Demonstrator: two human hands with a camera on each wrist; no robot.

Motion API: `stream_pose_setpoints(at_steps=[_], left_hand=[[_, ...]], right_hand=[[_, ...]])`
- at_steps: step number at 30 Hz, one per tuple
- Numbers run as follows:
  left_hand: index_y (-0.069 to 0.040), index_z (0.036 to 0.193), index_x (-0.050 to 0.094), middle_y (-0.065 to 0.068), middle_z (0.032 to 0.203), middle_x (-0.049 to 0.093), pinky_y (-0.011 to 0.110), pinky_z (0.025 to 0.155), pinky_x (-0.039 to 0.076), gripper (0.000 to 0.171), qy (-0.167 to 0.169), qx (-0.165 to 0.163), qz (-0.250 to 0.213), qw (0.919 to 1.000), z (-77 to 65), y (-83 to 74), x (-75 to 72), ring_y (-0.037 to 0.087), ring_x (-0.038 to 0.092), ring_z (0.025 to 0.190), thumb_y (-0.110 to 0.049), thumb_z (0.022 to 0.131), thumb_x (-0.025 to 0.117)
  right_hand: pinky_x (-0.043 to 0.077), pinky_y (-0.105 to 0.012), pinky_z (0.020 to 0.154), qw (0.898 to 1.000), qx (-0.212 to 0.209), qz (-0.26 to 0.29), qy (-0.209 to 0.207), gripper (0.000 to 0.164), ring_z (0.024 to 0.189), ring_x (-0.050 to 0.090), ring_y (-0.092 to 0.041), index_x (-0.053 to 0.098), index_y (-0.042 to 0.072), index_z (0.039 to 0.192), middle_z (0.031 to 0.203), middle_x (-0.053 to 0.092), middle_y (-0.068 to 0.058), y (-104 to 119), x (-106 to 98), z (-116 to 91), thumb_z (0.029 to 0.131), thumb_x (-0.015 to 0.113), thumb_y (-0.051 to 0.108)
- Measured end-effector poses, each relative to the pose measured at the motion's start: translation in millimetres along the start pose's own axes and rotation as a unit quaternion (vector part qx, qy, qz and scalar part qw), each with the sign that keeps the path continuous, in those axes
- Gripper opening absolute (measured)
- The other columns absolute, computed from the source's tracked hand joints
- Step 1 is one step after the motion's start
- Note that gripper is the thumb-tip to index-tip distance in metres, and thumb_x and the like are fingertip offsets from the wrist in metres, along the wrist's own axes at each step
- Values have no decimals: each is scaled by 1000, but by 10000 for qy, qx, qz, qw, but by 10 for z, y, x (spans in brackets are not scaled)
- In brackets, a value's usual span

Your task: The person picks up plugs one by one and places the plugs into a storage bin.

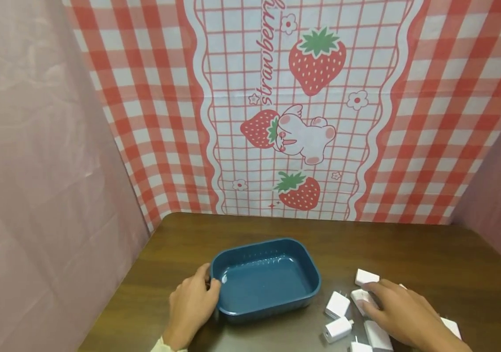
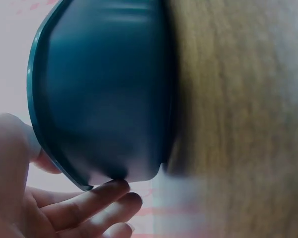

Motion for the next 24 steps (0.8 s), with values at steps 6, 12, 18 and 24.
stream_pose_setpoints(at_steps=[6, 12, 18, 24], left_hand=[[-22, 124, 70, -2, 96, 75, 53, 65, 50, 34, -146, 170, -108, 9997, -18, -30, 6, 31, 71, 84, -32, 93, 62], [-20, 127, 68, -3, 97, 75, 53, 67, 50, 36, -110, 291, -142, 9994, -38, -45, 24, 29, 71, 86, -33, 94, 63], [-17, 130, 66, 4, 105, 75, 54, 68, 51, 39, -19, 337, -53, 9994, -60, -59, 42, 32, 72, 89, -34, 95, 62], [-14, 134, 65, 9, 112, 73, 54, 68, 52, 42, 73, 430, -9, 9991, -70, -77, 51, 34, 71, 92, -35, 97, 61]], right_hand=[[51, -57, 79, 9986, 25, -39, 521, 43, 102, 65, -29, 72, 17, 112, 114, 67, -5, -17, 133, -66, 86, 74, 50], [51, -59, 79, 9961, 169, -103, 865, 46, 105, 64, -32, 71, 16, 117, 118, 66, -9, -53, 208, -62, 85, 75, 49], [52, -58, 75, 9967, 126, -118, 794, 48, 104, 64, -32, 70, 16, 118, 116, 67, -8, -62, 209, -60, 84, 76, 49], [52, -48, 64, 9970, 211, -401, 627, 44, 79, 61, -19, 67, 15, 106, 91, 63, 0, -76, 208, -103, 81, 77, 50]])
Point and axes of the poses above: each hand's wrist, its own z-axis towards the middle knuckle, its own x-axis out of the palm, y = z × x, the point moved 9 cm from there along z, towards the middle knuckle
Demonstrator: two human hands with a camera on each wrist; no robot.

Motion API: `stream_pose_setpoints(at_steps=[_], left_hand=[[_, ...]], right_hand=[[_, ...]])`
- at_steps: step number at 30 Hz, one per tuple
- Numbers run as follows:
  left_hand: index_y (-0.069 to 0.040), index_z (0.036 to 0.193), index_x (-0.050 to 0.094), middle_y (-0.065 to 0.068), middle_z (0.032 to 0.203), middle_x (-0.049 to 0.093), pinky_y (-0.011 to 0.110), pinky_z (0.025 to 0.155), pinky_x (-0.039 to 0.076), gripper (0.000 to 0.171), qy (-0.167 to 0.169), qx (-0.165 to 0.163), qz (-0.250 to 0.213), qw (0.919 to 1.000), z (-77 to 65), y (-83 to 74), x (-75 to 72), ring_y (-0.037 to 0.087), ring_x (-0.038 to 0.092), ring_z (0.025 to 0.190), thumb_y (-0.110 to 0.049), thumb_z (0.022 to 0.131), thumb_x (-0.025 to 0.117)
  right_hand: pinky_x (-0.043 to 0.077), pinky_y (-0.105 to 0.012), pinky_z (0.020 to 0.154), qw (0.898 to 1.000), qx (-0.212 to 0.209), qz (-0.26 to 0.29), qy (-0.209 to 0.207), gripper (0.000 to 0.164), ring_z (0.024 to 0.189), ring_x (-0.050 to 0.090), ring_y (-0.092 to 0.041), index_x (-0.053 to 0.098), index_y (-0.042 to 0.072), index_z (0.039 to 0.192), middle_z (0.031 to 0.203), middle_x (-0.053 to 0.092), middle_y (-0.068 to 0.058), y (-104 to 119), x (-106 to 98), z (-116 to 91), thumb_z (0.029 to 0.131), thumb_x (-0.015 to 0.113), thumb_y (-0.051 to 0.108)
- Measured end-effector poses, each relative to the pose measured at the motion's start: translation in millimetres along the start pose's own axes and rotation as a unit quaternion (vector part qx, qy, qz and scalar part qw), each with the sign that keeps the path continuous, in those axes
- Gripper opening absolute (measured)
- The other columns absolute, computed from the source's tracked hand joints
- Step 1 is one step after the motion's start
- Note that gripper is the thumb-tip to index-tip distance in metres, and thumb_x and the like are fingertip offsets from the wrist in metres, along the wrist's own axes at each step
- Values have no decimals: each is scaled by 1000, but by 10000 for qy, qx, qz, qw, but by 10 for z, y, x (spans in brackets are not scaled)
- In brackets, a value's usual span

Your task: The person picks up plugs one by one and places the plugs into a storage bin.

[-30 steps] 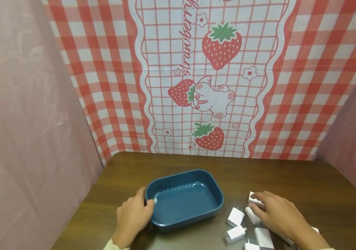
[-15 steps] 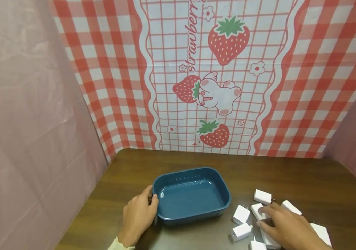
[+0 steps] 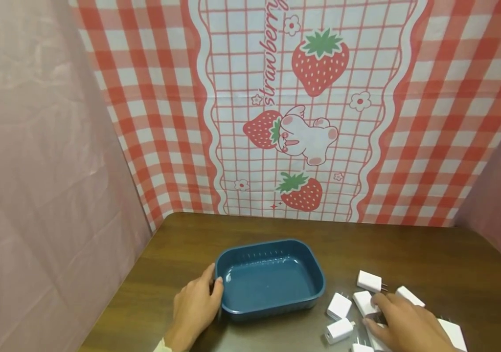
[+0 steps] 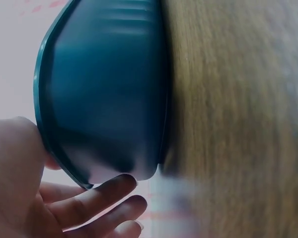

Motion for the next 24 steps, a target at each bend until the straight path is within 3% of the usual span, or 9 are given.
stream_pose_setpoints(at_steps=[5, 9, 15, 24], left_hand=[[-15, 134, 64, 10, 111, 73, 53, 65, 51, 42, 32, 39, -30, 10000, -22, 23, 27, 34, 72, 91, -35, 97, 61], [-16, 134, 65, 10, 109, 74, 52, 64, 51, 41, -32, 86, -63, 9999, -27, 27, 30, 34, 72, 89, -35, 97, 61], [-17, 134, 64, 9, 108, 74, 53, 65, 51, 42, -49, 128, -121, 9998, -12, 18, 40, 34, 72, 91, -36, 97, 61], [-17, 135, 64, 9, 108, 74, 53, 63, 51, 42, -36, 136, -113, 9998, 19, 22, 39, 34, 72, 90, -35, 97, 61]], right_hand=[[46, -42, 56, 10000, -31, -74, 18, 45, 62, 51, -12, 62, 16, 99, 73, 56, 8, 10, 58, -39, 79, 79, 52], [48, -43, 59, 9995, 122, 59, 300, 49, 64, 52, -12, 60, 16, 101, 74, 58, 9, -7, 122, -32, 77, 79, 54], [44, -39, 58, 9991, 130, 200, 341, 38, 61, 47, -10, 57, 20, 91, 69, 51, 11, 19, 113, -32, 78, 83, 45], [46, -43, 63, 9984, 151, 66, 540, 43, 64, 48, -11, 61, 21, 95, 71, 51, 12, 28, 159, -38, 76, 80, 55]])
Point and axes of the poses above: each hand's wrist, its own z-axis towards the middle knuckle, its own x-axis out of the palm, y = z × x, the point moved 9 cm from there along z, towards the middle knuckle
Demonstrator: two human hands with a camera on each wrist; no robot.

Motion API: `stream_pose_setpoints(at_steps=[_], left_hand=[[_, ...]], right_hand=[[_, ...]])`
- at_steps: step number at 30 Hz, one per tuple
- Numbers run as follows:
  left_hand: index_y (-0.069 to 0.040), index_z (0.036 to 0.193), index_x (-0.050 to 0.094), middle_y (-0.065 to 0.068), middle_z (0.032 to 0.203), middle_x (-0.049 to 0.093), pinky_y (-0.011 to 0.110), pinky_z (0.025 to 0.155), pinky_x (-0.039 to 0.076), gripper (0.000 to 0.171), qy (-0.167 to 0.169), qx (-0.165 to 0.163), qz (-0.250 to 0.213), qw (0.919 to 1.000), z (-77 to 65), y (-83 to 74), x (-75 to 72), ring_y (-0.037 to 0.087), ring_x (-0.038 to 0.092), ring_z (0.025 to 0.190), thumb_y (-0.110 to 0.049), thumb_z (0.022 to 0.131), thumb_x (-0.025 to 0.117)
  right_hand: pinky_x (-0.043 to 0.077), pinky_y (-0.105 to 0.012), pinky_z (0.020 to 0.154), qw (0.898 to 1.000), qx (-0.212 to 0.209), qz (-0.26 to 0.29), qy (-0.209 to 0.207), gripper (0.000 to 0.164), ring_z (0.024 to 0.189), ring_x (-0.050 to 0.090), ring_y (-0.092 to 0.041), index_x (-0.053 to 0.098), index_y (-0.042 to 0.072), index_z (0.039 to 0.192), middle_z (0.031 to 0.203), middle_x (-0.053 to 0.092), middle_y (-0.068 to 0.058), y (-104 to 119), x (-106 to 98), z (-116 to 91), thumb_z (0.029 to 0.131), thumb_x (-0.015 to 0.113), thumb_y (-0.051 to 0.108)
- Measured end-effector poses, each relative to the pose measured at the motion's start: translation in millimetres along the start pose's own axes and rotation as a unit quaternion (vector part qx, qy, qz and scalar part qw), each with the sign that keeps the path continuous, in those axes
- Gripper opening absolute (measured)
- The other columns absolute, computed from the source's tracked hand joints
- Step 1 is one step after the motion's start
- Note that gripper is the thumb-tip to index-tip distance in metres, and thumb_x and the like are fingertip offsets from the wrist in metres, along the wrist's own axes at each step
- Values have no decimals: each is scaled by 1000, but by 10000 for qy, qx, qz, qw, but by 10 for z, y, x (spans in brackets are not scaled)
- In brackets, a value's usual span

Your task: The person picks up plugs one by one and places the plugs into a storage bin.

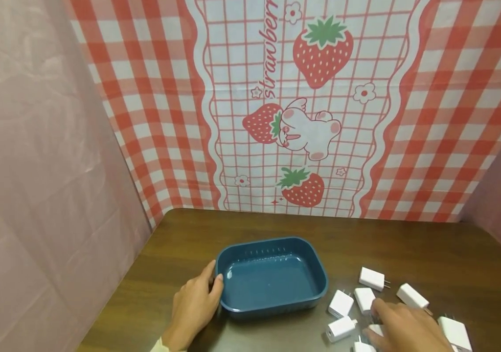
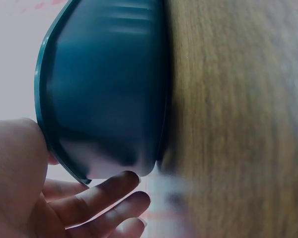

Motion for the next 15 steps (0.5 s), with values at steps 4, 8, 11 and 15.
stream_pose_setpoints(at_steps=[4, 8, 11, 15], left_hand=[[-17, 136, 63, 8, 110, 74, 53, 64, 51, 43, 50, -25, 25, 10000, 8, 2, -1, 33, 72, 92, -36, 98, 61], [-17, 135, 63, 7, 109, 74, 52, 64, 51, 42, 30, -27, 11, 10000, 18, 5, -8, 33, 72, 90, -36, 97, 61], [-17, 135, 63, 8, 107, 74, 51, 64, 51, 42, 33, -12, -10, 10000, 23, 8, -11, 32, 72, 89, -35, 97, 62], [-17, 135, 63, 7, 104, 75, 51, 64, 51, 42, 32, -25, -39, 10000, 24, 27, -14, 32, 72, 88, -35, 97, 62]], right_hand=[[48, -53, 71, 9996, 18, -220, 194, 51, 70, 54, -13, 62, 19, 99, 75, 55, 11, -37, 67, 13, 77, 76, 63], [42, -68, 81, 9983, 84, -213, 544, 63, 84, 63, -23, 65, 14, 108, 85, 64, 8, -83, 155, 24, 77, 72, 68], [38, -71, 84, 9978, 115, -104, 646, 64, 90, 65, -28, 66, 12, 110, 91, 67, 6, -91, 181, 33, 78, 73, 66], [43, -65, 81, 9994, -55, -153, 321, 54, 86, 64, -23, 66, 15, 104, 89, 66, 8, -44, 105, 28, 78, 75, 62]])
Point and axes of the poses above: each hand's wrist, its own z-axis towards the middle knuckle, its own x-axis out of the palm, y = z × x, the point moved 9 cm from there along z, towards the middle knuckle
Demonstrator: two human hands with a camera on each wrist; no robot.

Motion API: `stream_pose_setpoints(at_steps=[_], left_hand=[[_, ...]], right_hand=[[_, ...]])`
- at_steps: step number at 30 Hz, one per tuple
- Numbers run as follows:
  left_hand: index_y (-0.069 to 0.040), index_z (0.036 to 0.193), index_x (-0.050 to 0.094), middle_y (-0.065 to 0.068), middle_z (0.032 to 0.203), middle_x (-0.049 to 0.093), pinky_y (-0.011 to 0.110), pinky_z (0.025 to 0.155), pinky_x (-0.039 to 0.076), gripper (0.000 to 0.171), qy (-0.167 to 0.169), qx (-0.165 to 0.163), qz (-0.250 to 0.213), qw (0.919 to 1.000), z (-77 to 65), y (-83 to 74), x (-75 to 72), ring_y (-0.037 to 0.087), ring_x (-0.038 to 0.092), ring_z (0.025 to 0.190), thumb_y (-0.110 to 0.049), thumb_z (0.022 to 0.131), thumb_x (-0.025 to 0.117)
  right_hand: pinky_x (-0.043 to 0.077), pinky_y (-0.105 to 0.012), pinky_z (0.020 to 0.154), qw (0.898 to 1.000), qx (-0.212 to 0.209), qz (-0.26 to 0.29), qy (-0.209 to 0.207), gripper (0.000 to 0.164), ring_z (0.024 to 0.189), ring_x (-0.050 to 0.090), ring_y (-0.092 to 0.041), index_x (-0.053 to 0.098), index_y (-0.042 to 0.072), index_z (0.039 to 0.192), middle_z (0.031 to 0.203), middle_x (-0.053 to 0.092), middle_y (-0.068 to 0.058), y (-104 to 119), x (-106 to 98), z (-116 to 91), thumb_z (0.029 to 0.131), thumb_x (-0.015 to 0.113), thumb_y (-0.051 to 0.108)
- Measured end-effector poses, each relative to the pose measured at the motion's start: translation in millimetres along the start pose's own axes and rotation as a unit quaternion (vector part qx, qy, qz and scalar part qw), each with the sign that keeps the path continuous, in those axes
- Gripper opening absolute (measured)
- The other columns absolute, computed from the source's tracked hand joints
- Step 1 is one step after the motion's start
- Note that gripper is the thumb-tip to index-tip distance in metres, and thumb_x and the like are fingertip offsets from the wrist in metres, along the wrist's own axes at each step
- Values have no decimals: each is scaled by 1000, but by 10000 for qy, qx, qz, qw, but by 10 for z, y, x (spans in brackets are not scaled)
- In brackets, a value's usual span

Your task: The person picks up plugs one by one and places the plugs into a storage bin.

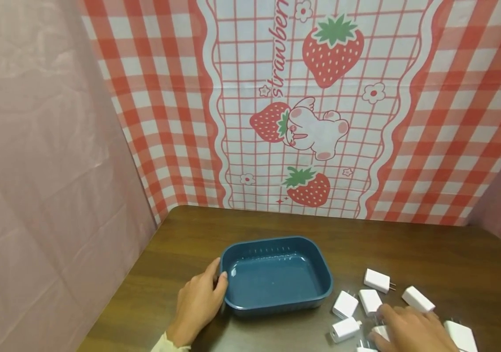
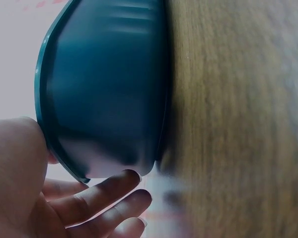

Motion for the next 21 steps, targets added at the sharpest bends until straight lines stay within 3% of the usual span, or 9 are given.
stream_pose_setpoints(at_steps=[3, 7, 13, 19, 21], left_hand=[[-16, 135, 63, 7, 102, 75, 50, 64, 51, 42, 0, -4, -30, 10000, -2, -2, 6, 32, 72, 88, -35, 97, 62], [-16, 134, 63, 4, 95, 75, 49, 63, 51, 42, 32, -8, -99, 9999, -6, -3, 6, 30, 72, 84, -34, 96, 62], [-16, 134, 62, -4, 82, 69, 46, 61, 49, 42, 62, -84, -235, 9997, 4, 8, -19, 23, 68, 74, -33, 96, 63], [-14, 137, 59, -5, 84, 70, 48, 64, 50, 45, 168, -138, -275, 9994, 3, 17, 18, 22, 68, 76, -34, 96, 63], [-15, 137, 60, -5, 85, 71, 48, 64, 50, 45, 189, -155, -295, 9993, 5, 20, 29, 22, 68, 77, -35, 96, 62]], right_hand=[[50, -56, 74, 9991, -178, -58, -375, 50, 78, 62, -17, 66, 15, 103, 85, 65, 9, 38, -105, -36, 78, 77, 57], [53, -53, 73, 9955, -288, 82, -899, 52, 80, 64, -21, 70, 8, 109, 93, 69, -1, 110, -285, -76, 80, 79, 51], [51, -55, 77, 9721, -520, 326, -2262, 47, 87, 64, -28, 73, 8, 111, 94, 68, -6, 311, -671, -161, 80, 81, 42], [48, -59, 81, 9715, -334, 556, -2279, 45, 95, 64, -34, 73, 11, 113, 104, 70, -11, 448, -738, -129, 80, 82, 40], [49, -58, 79, 9645, -537, 630, -2510, 43, 96, 65, -33, 73, 11, 113, 104, 70, -9, 530, -782, -129, 79, 82, 36]])
Point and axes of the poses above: each hand's wrist, its own z-axis towards the middle knuckle, its own x-axis out of the palm, y = z × x, the point moved 9 cm from there along z, towards the middle knuckle
